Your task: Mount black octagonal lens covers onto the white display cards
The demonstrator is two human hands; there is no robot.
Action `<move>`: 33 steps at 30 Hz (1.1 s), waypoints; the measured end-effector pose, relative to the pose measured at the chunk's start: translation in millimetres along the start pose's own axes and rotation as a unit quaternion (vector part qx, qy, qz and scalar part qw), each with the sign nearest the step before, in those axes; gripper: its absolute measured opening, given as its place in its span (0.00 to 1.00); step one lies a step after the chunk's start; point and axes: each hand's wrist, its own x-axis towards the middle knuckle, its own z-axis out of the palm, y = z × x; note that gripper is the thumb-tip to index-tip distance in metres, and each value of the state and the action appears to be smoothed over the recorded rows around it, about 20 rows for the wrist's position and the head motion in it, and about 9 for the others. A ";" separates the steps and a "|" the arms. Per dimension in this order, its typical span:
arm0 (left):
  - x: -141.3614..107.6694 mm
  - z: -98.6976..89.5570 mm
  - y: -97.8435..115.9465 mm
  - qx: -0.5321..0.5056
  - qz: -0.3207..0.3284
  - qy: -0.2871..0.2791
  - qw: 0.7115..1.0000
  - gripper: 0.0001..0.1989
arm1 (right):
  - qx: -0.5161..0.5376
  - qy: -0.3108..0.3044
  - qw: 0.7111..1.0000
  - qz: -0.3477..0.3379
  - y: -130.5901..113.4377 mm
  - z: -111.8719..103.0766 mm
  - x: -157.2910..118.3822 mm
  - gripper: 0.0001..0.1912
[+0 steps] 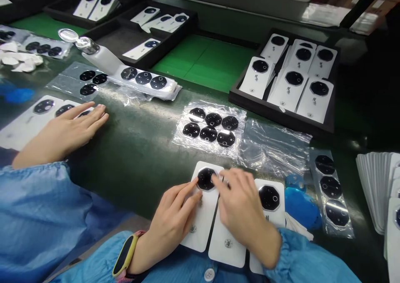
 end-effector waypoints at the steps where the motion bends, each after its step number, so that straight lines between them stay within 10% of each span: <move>1: -0.1 -0.2 -0.2 -0.006 -0.004 0.002 1.000 0.11 | -0.003 0.006 1.000 0.026 3.5 0.2 1.5 0.20; 8: -5.0 3.9 -0.7 -0.039 -0.031 0.035 0.998 0.08 | 0.127 -0.027 0.978 0.162 5.3 3.4 13.2 0.14; 13: -9.9 -2.2 -2.1 -0.212 -0.131 0.025 0.968 0.30 | 0.325 -0.098 0.904 0.260 4.1 -15.5 22.6 0.05; 19: -7.0 -24.2 10.2 -0.719 -0.359 -0.125 0.582 0.45 | 0.472 -0.115 0.813 0.320 -14.5 -35.5 8.3 0.11; 23: -8.4 -35.8 27.4 -0.776 -0.384 -0.151 0.476 0.49 | 0.581 -0.060 0.689 0.429 -39.3 -42.0 -26.2 0.21; 28: -8.4 -47.8 43.3 -0.776 -0.347 -0.199 0.487 0.40 | 0.632 -0.019 0.548 0.547 -71.3 -51.8 -71.0 0.35; 33: -8.5 -53.1 58.2 -0.711 -0.297 -0.231 0.594 0.38 | 0.603 0.021 0.572 0.556 -89.2 -58.6 -99.9 0.34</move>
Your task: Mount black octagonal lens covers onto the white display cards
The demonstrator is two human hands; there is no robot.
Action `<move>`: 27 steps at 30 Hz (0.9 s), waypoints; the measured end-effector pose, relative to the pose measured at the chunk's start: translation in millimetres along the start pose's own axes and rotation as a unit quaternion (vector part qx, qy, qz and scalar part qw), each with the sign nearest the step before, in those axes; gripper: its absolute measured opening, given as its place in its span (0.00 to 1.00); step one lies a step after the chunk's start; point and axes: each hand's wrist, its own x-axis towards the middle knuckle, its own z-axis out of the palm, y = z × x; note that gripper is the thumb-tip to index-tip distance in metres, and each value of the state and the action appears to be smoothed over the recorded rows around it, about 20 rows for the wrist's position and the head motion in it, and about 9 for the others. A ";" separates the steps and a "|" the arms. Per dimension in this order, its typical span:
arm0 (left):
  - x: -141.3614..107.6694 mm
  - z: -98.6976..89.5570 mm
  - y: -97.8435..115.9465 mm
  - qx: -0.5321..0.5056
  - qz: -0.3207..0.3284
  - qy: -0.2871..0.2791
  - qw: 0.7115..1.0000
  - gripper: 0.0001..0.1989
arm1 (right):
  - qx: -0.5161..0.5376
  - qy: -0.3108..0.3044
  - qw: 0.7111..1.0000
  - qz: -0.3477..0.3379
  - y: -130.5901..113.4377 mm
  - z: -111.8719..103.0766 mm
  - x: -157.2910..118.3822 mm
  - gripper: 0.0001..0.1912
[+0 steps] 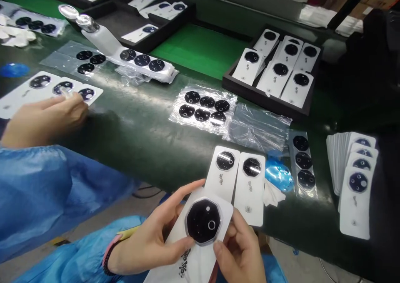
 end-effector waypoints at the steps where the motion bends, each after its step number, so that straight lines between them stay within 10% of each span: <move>1: -1.3 2.9 -0.5 0.022 0.008 0.003 1.000 0.38 | -0.008 0.010 1.000 -0.013 2.9 -1.2 -3.0 0.32; 12: -11.1 12.0 -6.6 0.128 0.062 -0.014 0.990 0.39 | -0.113 0.110 0.983 -0.092 34.9 -17.9 -12.9 0.32; 27: -12.9 19.2 -4.9 0.181 0.032 0.006 0.983 0.40 | -0.092 -0.012 0.994 -0.059 20.6 -14.5 -1.7 0.29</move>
